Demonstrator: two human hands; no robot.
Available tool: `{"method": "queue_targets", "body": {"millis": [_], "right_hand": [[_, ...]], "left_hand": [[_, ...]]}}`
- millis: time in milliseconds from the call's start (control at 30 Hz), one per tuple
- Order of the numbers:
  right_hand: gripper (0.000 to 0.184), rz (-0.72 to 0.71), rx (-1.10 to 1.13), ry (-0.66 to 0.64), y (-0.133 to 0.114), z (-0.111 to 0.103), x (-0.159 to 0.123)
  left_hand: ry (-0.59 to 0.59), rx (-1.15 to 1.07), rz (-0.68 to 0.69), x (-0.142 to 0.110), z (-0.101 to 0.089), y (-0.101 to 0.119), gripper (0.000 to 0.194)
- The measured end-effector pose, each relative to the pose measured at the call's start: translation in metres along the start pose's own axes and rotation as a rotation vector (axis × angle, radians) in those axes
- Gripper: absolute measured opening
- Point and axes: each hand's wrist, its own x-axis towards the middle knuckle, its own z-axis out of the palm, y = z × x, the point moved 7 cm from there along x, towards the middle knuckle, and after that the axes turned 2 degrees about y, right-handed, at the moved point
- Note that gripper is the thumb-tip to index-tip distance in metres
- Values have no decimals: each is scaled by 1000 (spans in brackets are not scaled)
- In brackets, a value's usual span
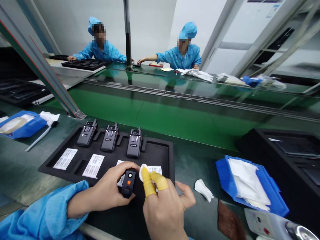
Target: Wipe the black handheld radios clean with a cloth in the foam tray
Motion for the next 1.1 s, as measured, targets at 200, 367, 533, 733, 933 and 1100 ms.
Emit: {"method": "queue_targets", "body": {"millis": [200,367,533,733,933,1100], "right_hand": [[31,-205,21,-18,-23,-1,5],[25,-171,-119,-42,-9,7,2],[24,14,-74,-17,6,2,0],[31,-140,55,36,-22,-8,4],[21,-112,-143,-26,-22,4,1],[21,97,-174,-85,14,3,-15]], "left_hand": [[-3,-12,44,-3,3,1,57],[16,16,72,-4,4,4,56],[8,39,70,-5,4,4,50],[11,20,70,-3,7,2,58],[47,37,46,-4,7,5,54],[53,83,75,-7,7,7,53]]}}
